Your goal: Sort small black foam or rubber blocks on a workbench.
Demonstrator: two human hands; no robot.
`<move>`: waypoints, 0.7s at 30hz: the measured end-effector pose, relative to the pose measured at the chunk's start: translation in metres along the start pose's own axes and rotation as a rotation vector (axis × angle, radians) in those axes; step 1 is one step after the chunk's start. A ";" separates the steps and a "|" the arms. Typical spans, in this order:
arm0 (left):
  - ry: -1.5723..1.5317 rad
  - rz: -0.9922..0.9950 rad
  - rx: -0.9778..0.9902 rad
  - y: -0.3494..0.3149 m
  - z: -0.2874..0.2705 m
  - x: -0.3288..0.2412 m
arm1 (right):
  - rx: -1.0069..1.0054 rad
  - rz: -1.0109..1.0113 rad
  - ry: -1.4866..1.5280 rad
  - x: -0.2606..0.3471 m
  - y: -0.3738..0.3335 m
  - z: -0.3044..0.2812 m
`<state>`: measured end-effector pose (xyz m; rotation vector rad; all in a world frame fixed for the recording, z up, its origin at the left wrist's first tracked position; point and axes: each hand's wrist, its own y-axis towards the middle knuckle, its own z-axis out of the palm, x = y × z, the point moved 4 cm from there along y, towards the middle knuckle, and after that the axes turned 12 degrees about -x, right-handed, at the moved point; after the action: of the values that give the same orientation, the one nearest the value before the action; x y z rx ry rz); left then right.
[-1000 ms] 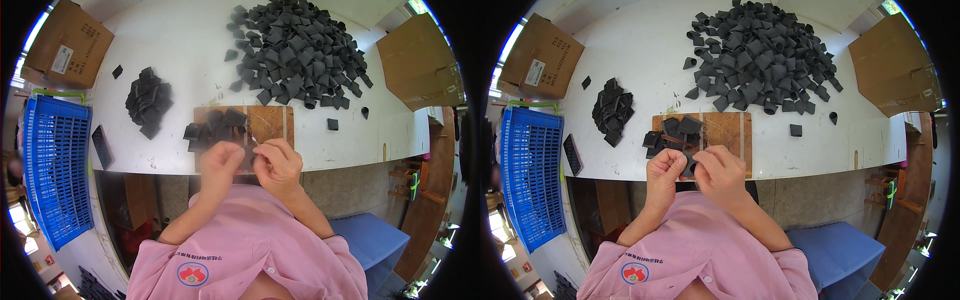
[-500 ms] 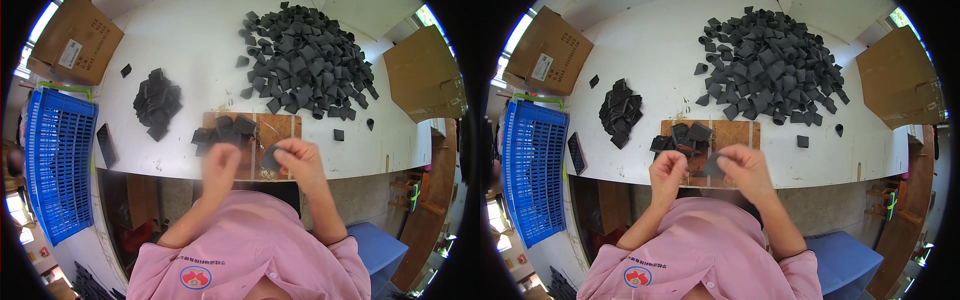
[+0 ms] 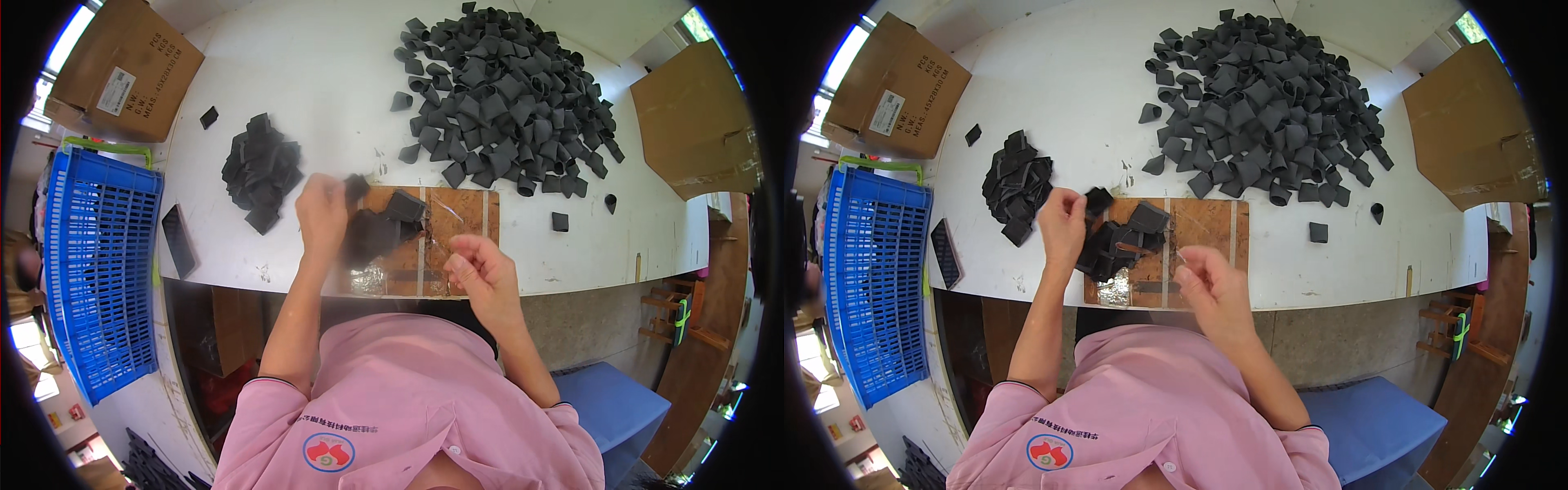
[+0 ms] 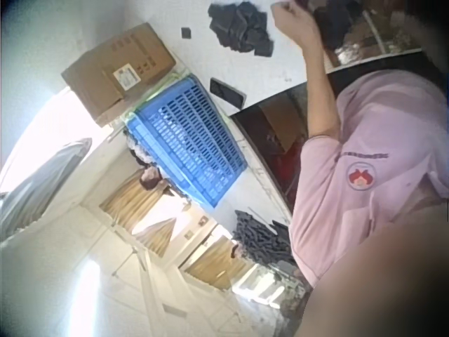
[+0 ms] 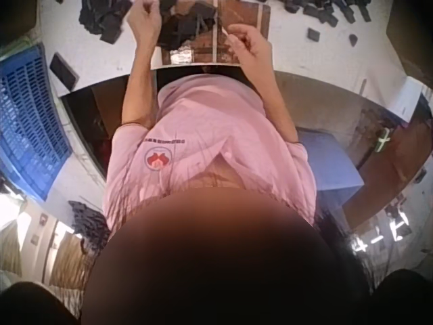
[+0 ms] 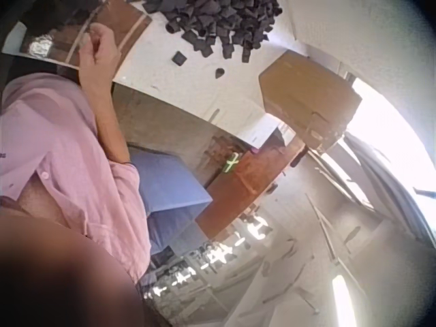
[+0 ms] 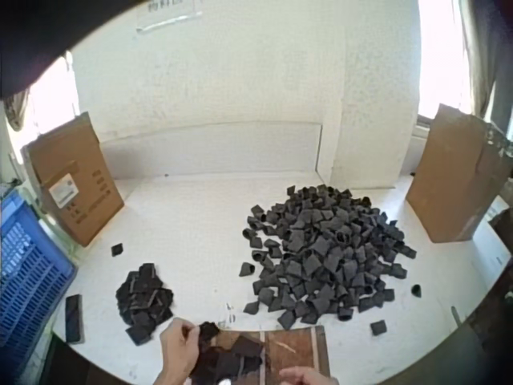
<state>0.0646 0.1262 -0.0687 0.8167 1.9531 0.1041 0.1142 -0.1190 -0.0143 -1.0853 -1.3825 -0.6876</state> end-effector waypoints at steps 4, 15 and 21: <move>-0.618 -0.561 0.095 -0.011 -0.024 -0.024 | -0.053 -0.467 -0.192 0.024 -0.012 0.014; -1.044 -1.144 0.604 -0.098 -0.031 -0.094 | 0.105 -0.235 0.266 0.028 -0.012 0.005; -0.875 -0.622 0.675 -0.079 -0.039 -0.122 | 0.287 0.335 0.699 0.017 -0.015 -0.003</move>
<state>0.0296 0.0047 0.0125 0.4784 1.2798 -1.1419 0.1039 -0.1239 0.0054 -0.7181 -0.6513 -0.5268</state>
